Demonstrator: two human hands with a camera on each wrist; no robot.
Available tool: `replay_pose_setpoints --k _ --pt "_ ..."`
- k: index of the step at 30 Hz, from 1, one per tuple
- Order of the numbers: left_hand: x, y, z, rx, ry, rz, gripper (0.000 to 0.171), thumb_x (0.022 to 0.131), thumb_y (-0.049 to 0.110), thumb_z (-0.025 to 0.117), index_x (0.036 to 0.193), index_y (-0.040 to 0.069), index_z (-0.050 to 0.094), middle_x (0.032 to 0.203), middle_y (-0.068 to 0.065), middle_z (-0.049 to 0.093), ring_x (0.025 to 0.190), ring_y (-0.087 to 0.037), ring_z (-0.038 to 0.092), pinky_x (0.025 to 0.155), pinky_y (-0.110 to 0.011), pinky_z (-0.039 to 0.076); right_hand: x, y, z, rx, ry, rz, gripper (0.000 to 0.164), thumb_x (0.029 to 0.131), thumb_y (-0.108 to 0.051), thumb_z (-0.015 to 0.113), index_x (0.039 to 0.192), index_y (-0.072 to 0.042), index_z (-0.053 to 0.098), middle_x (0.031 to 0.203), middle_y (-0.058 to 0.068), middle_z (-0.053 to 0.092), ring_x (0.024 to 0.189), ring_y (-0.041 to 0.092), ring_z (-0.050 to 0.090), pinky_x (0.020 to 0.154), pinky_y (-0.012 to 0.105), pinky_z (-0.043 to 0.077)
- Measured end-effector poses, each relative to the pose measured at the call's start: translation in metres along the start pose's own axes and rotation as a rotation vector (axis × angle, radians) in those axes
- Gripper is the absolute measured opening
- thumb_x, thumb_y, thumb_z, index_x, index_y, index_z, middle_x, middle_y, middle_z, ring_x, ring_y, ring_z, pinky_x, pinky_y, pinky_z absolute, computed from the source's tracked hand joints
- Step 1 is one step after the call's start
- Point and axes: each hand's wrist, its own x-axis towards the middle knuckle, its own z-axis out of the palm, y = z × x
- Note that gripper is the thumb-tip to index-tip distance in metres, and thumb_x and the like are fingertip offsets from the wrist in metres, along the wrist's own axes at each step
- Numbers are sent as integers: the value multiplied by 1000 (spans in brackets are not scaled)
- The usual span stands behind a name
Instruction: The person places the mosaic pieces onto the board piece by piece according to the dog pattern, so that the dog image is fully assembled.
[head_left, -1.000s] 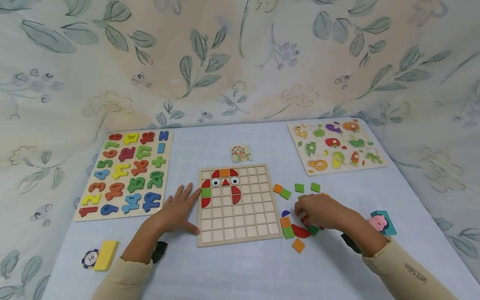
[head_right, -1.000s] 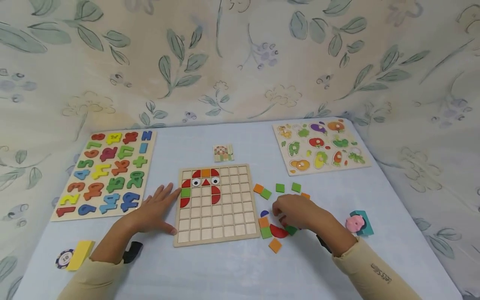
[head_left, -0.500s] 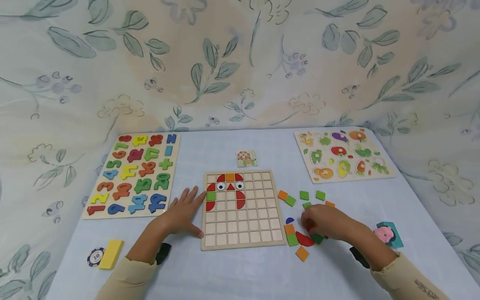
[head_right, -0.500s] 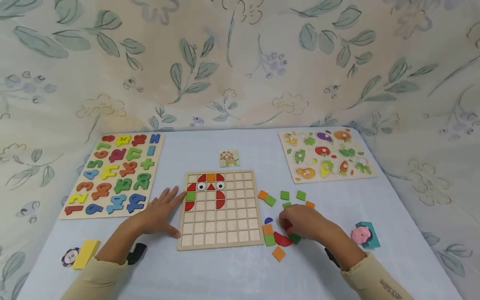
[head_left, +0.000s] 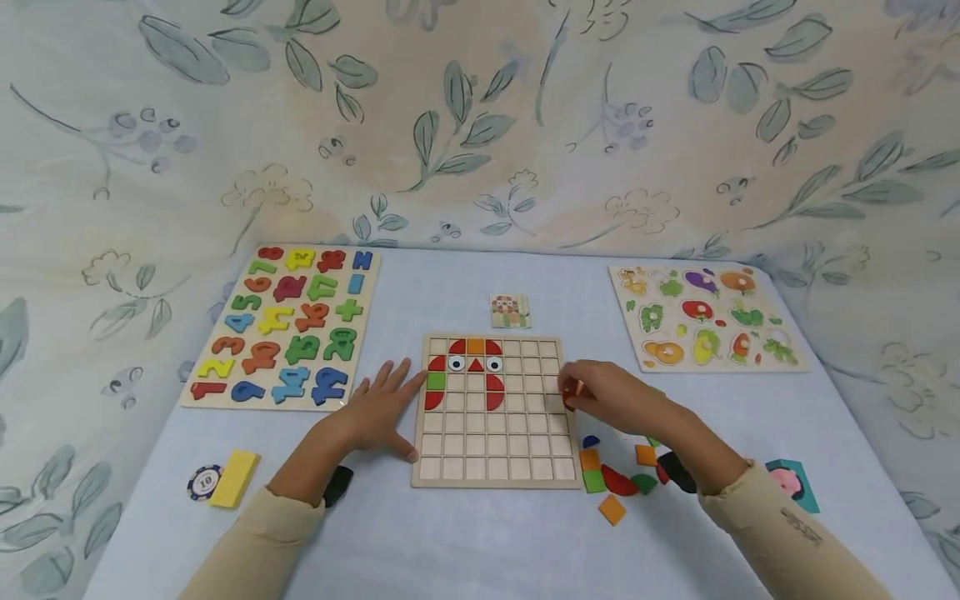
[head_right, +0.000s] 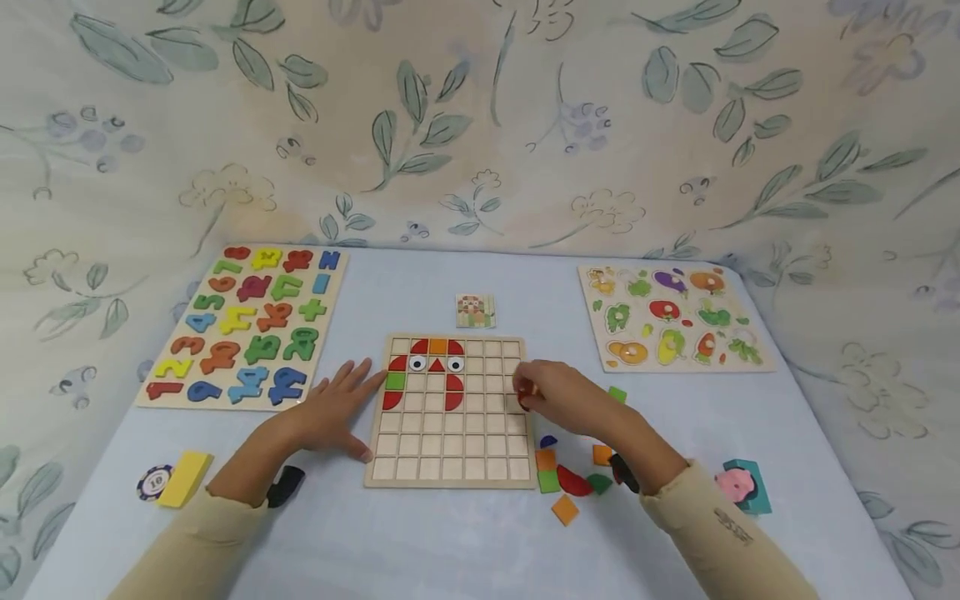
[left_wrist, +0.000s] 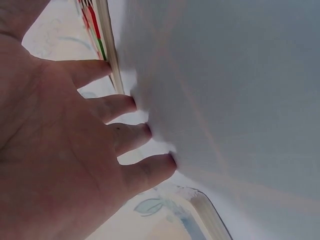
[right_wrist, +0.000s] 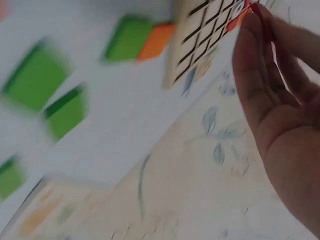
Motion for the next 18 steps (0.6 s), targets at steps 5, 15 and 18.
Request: replay_pose_setpoints --k 5,15,18 --pt "0 0 3 -1 -7 -6 116 54 47 82 146 21 16 153 -9 4 138 -34 -5 107 -59 7 50 -37 20 40 88 -107 9 86 -11 61 95 -14 61 84 -8 61 76 7 54 67 21 48" --pt "-2 2 5 9 11 -3 116 55 48 82 146 23 15 153 -7 3 139 -32 -5 107 -58 8 102 -71 52 61 98 -125 6 83 -14 66 86 -14 60 78 -8 59 70 8 53 63 20 46" --pt "-3 2 2 19 9 -7 115 55 48 82 146 23 15 153 -7 3 139 -31 -6 108 -57 7 107 -74 56 57 108 -144 6 82 -14 67 83 -13 61 76 -8 59 68 7 54 61 19 46"
